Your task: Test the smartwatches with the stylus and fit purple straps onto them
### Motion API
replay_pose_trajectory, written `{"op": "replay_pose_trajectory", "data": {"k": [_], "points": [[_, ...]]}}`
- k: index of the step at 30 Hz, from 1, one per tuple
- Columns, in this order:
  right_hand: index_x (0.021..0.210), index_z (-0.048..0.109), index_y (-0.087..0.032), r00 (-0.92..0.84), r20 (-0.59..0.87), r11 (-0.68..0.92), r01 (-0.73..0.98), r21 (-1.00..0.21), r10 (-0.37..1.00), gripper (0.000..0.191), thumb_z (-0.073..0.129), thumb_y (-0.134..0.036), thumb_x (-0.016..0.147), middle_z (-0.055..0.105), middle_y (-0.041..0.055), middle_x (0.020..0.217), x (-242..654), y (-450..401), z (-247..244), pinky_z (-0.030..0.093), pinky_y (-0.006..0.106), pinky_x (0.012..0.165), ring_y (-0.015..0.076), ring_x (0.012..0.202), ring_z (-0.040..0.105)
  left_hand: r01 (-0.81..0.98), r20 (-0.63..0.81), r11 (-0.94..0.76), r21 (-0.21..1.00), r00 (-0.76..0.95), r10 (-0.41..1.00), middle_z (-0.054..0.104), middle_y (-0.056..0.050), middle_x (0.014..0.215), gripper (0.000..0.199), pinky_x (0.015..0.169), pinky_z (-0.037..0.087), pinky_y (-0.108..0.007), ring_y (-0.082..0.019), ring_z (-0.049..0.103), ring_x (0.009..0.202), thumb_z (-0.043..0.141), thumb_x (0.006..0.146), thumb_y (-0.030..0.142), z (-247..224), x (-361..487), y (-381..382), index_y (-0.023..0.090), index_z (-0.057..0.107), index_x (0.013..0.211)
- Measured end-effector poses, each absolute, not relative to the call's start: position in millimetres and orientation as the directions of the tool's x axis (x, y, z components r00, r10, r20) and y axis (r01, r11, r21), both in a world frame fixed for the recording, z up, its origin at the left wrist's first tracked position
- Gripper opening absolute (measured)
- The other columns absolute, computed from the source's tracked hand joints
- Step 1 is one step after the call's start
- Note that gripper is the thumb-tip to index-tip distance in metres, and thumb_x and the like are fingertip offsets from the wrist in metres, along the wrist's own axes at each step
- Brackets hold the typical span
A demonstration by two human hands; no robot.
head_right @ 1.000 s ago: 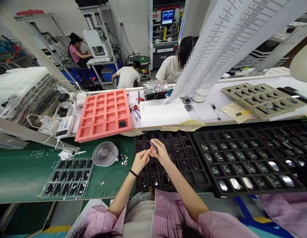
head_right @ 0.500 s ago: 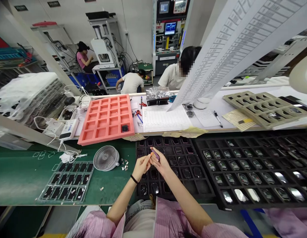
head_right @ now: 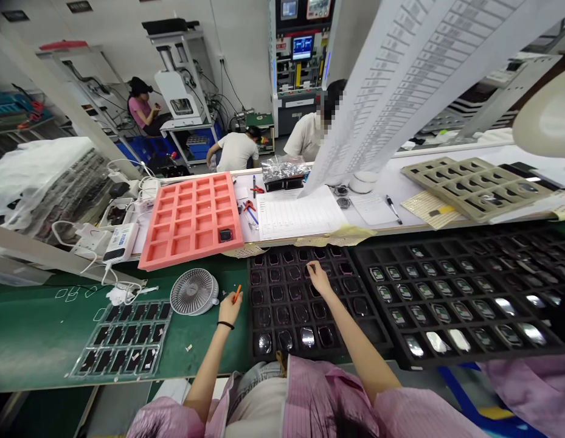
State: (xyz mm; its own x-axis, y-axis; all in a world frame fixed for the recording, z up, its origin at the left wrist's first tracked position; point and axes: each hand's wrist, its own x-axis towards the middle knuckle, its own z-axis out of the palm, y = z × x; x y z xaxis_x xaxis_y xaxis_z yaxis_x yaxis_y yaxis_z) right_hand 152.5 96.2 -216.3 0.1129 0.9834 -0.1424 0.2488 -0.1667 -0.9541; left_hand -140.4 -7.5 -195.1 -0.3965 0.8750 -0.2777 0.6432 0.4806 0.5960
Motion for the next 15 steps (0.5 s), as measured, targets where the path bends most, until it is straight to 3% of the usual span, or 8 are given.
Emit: {"op": "replay_pose_trajectory", "data": {"k": [4, 8, 12, 15], "points": [[0.078, 0.055, -0.024, 0.099, -0.078, -0.115, 0.454, -0.883, 0.992, 0.009, 0.052, -0.032, 0.077, 0.062, 0.0017, 0.072, 172, 108, -235, 0.043, 0.033, 0.066, 0.0203, 0.067, 0.057, 0.662, -0.342, 0.569, 0.489, -0.455, 0.823, 0.066, -0.007, 0.071, 0.02, 0.063, 0.04, -0.026, -0.023, 0.065, 0.075, 0.05, 0.089, 0.032, -216, -158, -15, 0.017, 0.059, 0.078], [0.082, 0.059, -0.022, 0.041, -0.059, -0.072, 0.605, -0.793, 0.997, 0.012, 0.048, -0.024, 0.079, 0.064, 0.0049, 0.083, 171, 110, -244, 0.043, 0.035, 0.076, 0.0224, 0.081, 0.059, 0.66, -0.357, 0.596, 0.457, -0.477, 0.803, 0.072, -0.012, 0.086, 0.029, 0.067, 0.043, -0.028, -0.027, 0.068, 0.086, 0.044, 0.093, 0.039, -221, -158, -15, 0.016, 0.06, 0.098], [0.09, 0.063, -0.021, 0.019, -0.036, -0.039, 0.701, -0.712, 0.999, 0.015, 0.053, -0.027, 0.081, 0.061, 0.0114, 0.105, 159, 107, -246, 0.037, 0.044, 0.09, 0.0293, 0.106, 0.051, 0.667, -0.351, 0.567, 0.483, -0.446, 0.823, 0.072, -0.011, 0.088, 0.03, 0.067, 0.044, -0.028, -0.027, 0.068, 0.086, 0.041, 0.095, 0.038, -218, -151, -11, 0.016, 0.061, 0.1], [0.089, 0.064, -0.019, -0.002, -0.054, -0.036, 0.723, -0.69, 0.999, 0.016, 0.059, -0.031, 0.081, 0.057, 0.0146, 0.109, 141, 104, -247, 0.032, 0.049, 0.094, 0.0337, 0.113, 0.045, 0.664, -0.325, 0.517, 0.539, -0.403, 0.856, 0.072, -0.009, 0.084, 0.029, 0.066, 0.044, -0.027, -0.024, 0.068, 0.082, 0.041, 0.094, 0.037, -213, -139, -8, 0.018, 0.062, 0.095]]}}
